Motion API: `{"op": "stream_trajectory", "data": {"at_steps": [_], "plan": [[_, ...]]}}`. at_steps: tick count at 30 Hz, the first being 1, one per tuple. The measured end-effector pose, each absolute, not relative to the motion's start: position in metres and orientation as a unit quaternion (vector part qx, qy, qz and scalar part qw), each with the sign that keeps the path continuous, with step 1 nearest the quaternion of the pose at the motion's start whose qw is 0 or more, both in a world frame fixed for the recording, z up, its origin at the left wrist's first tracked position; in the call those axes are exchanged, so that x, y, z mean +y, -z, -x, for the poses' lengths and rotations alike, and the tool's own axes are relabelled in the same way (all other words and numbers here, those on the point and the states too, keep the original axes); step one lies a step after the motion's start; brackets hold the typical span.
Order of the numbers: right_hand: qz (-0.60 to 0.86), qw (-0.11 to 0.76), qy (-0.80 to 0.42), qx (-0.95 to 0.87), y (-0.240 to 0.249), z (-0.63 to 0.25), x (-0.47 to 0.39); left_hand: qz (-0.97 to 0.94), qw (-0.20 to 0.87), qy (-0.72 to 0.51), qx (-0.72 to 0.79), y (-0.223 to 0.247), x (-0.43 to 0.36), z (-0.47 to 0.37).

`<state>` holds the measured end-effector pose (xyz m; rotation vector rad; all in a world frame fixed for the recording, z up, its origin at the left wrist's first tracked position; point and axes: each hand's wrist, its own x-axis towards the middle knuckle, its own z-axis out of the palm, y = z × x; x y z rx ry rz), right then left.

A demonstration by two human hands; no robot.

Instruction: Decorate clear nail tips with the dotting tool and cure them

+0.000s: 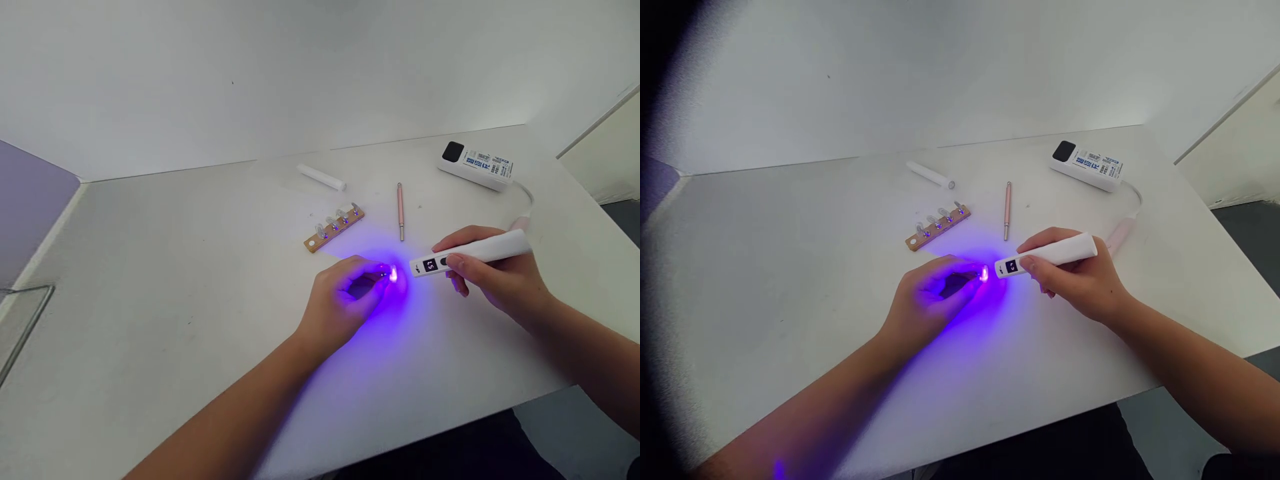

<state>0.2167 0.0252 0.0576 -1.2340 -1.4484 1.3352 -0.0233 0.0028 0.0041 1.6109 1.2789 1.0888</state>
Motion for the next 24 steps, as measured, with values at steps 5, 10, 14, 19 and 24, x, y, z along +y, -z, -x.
{"op": "stream_trajectory", "data": {"at_steps": [5,10,14,19,24], "plan": [[0.485,0.395,-0.522,-0.579,-0.0581,-0.2174,0.0246,-0.633,0.403,-0.432,0.501,-0.0037,0.0019,0.0238],[0.486,0.390,-0.517,-0.587,-0.0592,-0.2168,0.0244,-0.632,0.405,-0.429,0.503,-0.0037,0.0024,0.0233],[0.490,0.384,-0.518,-0.587,-0.0591,-0.2171,0.0237,-0.637,0.406,-0.428,0.496,-0.0047,0.0022,0.0233],[0.491,0.382,-0.517,-0.588,-0.0596,-0.2171,0.0241,-0.635,0.403,-0.426,0.502,-0.0050,0.0016,0.0238],[0.495,0.377,-0.519,-0.586,-0.0603,-0.2172,0.0244,-0.635,0.403,-0.424,0.504,-0.0059,0.0013,0.0229]]}}
